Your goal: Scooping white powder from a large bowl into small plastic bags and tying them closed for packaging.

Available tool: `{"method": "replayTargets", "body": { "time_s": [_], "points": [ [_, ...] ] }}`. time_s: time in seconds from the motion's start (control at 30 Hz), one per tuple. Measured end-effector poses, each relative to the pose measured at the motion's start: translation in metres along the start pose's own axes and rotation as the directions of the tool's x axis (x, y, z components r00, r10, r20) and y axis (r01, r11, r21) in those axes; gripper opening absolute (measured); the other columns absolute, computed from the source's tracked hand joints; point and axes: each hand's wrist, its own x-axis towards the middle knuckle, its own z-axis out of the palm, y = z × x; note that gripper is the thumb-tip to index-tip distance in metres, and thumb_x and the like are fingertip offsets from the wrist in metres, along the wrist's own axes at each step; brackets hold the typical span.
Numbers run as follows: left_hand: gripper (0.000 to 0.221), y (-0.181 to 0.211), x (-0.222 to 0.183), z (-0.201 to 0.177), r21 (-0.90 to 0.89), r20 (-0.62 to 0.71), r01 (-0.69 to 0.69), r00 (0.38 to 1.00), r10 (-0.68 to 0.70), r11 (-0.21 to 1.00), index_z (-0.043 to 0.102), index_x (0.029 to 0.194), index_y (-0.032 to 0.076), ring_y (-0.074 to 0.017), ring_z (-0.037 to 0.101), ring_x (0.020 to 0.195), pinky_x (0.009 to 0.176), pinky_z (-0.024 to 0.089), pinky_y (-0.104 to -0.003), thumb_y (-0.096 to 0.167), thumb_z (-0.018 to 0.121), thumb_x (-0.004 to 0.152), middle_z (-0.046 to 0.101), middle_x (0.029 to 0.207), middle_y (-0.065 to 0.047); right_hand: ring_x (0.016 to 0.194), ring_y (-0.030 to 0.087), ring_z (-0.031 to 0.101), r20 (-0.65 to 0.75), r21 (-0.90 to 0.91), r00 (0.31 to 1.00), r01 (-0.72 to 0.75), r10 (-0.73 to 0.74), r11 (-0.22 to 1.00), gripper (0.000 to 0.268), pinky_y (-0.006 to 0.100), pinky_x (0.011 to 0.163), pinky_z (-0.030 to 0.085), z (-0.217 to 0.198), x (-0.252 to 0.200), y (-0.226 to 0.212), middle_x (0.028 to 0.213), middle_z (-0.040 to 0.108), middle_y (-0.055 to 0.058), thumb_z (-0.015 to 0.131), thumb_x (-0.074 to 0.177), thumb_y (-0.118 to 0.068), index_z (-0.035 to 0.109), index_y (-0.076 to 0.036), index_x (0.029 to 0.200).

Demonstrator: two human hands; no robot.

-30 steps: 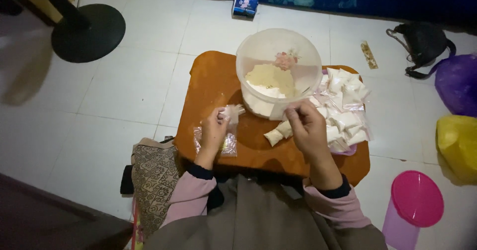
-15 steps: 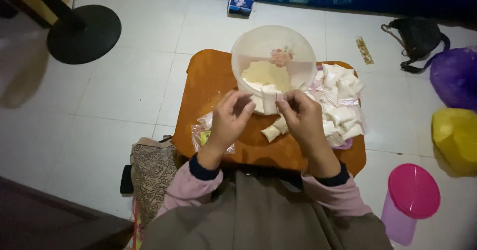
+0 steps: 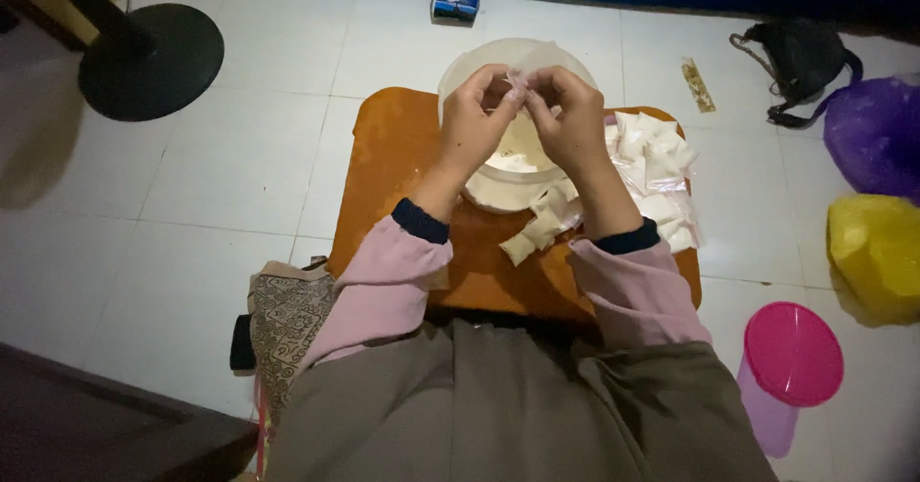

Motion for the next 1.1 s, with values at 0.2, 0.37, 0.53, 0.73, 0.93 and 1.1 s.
{"method": "replayTargets", "body": {
  "time_s": [0.2, 0.37, 0.53, 0.73, 0.93, 1.1],
  "points": [
    [0.018, -0.009, -0.008, 0.0, -0.028, -0.043, 0.033, 0.998, -0.034, 0.999, 0.069, 0.108, 0.012, -0.0189, 0.077, 0.079, 0.069, 0.066, -0.028, 0.011, 0.07, 0.09, 0.076, 0.09, -0.01, 0.079, 0.024, 0.072, 0.017, 0.152, 0.997, -0.072, 0.07, 0.986, 0.011, 0.037, 0.078, 0.059, 0.003, -0.014, 0.012, 0.086, 0.072, 0.017, 0.07, 0.095, 0.006, 0.072, 0.003, 0.106],
    [0.022, 0.004, -0.016, -0.005, 0.025, -0.023, 0.029, 0.999, -0.028, 0.999, 0.067, 0.111, 0.013, -0.0219, 0.077, 0.083, 0.072, 0.065, -0.032, 0.014, 0.072, 0.09, 0.076, 0.093, -0.011, 0.077, 0.026, 0.073, 0.03, 0.213, 0.996, -0.086, 0.081, 0.973, 0.014, 0.038, 0.074, 0.06, 0.002, -0.018, 0.008, 0.086, 0.073, 0.02, 0.067, 0.095, 0.008, 0.073, 0.004, 0.108],
    [0.03, 0.009, -0.025, -0.008, -0.008, -0.025, 0.014, 1.0, -0.014, 1.0, 0.062, 0.119, 0.011, -0.0269, 0.077, 0.086, 0.075, 0.064, -0.035, 0.01, 0.07, 0.09, 0.075, 0.098, -0.017, 0.08, 0.025, 0.074, 0.049, 0.288, 0.992, -0.129, 0.119, 0.949, 0.015, 0.038, 0.074, 0.062, 0.0, -0.024, 0.014, 0.089, 0.074, 0.02, 0.066, 0.098, 0.006, 0.074, 0.003, 0.11],
    [0.035, 0.006, -0.025, -0.009, -0.049, 0.003, 0.012, 1.0, -0.011, 0.999, 0.052, 0.124, 0.011, -0.0277, 0.077, 0.087, 0.077, 0.064, -0.037, 0.007, 0.065, 0.091, 0.074, 0.098, -0.02, 0.076, 0.021, 0.073, 0.078, 0.316, 0.987, -0.16, 0.142, 0.935, 0.016, 0.035, 0.072, 0.062, 0.0, -0.023, 0.023, 0.09, 0.074, 0.019, 0.068, 0.096, 0.005, 0.073, 0.003, 0.111],
    [0.032, -0.004, -0.02, -0.008, -0.109, 0.004, 0.01, 1.0, -0.009, 0.994, 0.048, 0.119, 0.014, -0.0257, 0.077, 0.086, 0.078, 0.064, -0.032, 0.006, 0.065, 0.093, 0.074, 0.099, -0.019, 0.075, 0.022, 0.073, 0.097, 0.292, 0.983, -0.178, 0.156, 0.94, 0.015, 0.034, 0.07, 0.061, -0.004, -0.019, 0.021, 0.082, 0.073, 0.019, 0.073, 0.095, 0.003, 0.074, 0.004, 0.11],
    [0.023, -0.007, -0.015, -0.007, -0.098, 0.002, -0.03, 1.0, 0.03, 0.995, 0.052, 0.11, 0.012, -0.0269, 0.077, 0.083, 0.075, 0.065, -0.033, 0.005, 0.065, 0.093, 0.074, 0.096, -0.02, 0.076, 0.023, 0.073, 0.093, 0.287, 0.978, -0.204, 0.185, 0.936, 0.017, 0.036, 0.072, 0.062, -0.003, -0.018, 0.022, 0.084, 0.073, 0.021, 0.073, 0.095, 0.004, 0.074, 0.005, 0.111]
  ]
}}
